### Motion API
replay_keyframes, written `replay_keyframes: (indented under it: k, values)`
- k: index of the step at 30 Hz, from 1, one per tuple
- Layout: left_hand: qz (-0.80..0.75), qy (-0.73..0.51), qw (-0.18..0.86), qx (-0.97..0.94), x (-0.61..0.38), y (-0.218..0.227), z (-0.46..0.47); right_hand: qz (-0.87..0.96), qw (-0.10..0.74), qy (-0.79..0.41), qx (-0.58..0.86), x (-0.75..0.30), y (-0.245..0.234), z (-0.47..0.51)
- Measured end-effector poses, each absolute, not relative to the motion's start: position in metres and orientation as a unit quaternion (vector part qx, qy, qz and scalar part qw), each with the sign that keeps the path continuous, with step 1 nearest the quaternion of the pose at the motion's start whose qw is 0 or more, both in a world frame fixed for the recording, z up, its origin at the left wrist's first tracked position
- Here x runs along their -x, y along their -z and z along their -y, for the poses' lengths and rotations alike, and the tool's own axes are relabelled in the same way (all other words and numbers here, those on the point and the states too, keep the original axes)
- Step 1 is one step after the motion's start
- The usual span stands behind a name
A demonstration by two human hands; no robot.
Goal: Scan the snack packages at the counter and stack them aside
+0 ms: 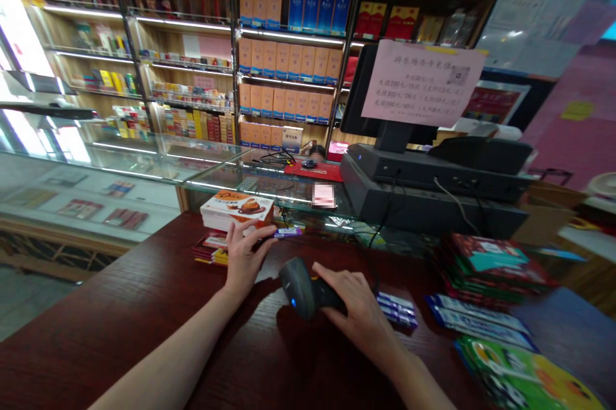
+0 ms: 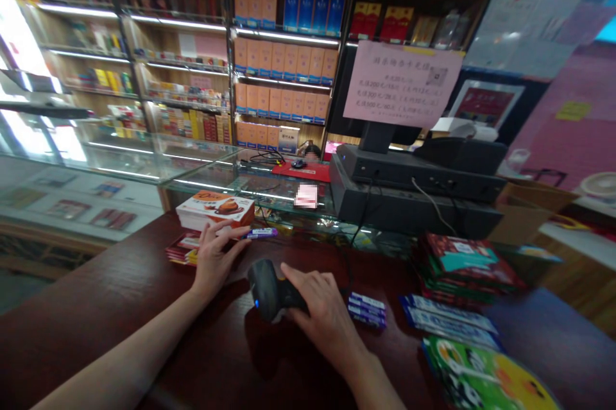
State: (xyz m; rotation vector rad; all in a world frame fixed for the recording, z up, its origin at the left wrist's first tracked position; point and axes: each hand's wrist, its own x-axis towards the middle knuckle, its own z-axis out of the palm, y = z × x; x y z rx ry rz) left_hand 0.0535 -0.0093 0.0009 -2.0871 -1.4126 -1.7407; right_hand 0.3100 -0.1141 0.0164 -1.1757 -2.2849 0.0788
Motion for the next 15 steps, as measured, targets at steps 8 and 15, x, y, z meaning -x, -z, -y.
replay_keyframes:
  k: [8,15]
  values:
    - [0.458,0.568,0.045,0.682,-0.0537,0.0009,0.008,0.844,0.296,-0.041,0.445,-0.3131,-0.0175,0.1139]
    - [0.455,0.576,0.044,0.678,-0.0532,0.0043,0.0048,0.836,0.311,-0.051,0.45,-0.318,-0.0186,0.1145]
